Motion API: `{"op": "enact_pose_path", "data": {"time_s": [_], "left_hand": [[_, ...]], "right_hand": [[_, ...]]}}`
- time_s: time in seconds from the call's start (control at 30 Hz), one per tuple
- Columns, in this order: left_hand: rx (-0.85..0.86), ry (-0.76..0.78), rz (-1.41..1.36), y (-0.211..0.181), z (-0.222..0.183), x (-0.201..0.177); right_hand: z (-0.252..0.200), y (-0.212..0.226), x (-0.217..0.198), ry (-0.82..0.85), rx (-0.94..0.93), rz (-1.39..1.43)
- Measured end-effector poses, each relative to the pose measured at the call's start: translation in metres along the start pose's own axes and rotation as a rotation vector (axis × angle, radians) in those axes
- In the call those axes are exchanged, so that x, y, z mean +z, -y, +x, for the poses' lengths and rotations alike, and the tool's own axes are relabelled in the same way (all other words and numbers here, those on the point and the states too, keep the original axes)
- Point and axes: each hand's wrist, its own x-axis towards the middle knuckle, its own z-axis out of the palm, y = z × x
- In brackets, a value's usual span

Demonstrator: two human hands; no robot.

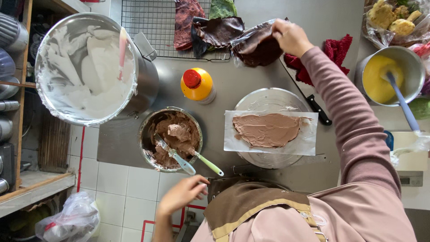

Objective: The person mixes chocolate syrup into whipped cream by hand in a bowl, then places a chocolate cake layer onto parchment paper and spreads the prepared chocolate cream over it using a small spatula.

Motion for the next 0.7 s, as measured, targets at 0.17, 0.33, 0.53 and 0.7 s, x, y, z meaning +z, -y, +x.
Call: {"op": "enact_pose_path", "data": {"time_s": [0.17, 0.33, 0.53, 0.7], "left_hand": [[0.387, -0.267, 0.33, -0.101, -0.033, -0.041], [0.719, -0.293, 0.235, -0.182, 0.016, -0.044], [0.937, -0.482, 0.303, -0.249, 0.174, -0.043], [1.139, -0.896, 0.418, -0.303, 0.286, -0.047]], "right_hand": [[0.011, 0.022, -0.029, -0.137, -0.067, 0.158], [0.013, 0.029, -0.036, -0.143, -0.088, 0.197], [0.02, 0.028, -0.033, -0.119, -0.141, 0.401], [0.033, 0.031, -0.031, -0.084, -0.125, 0.571]]}}
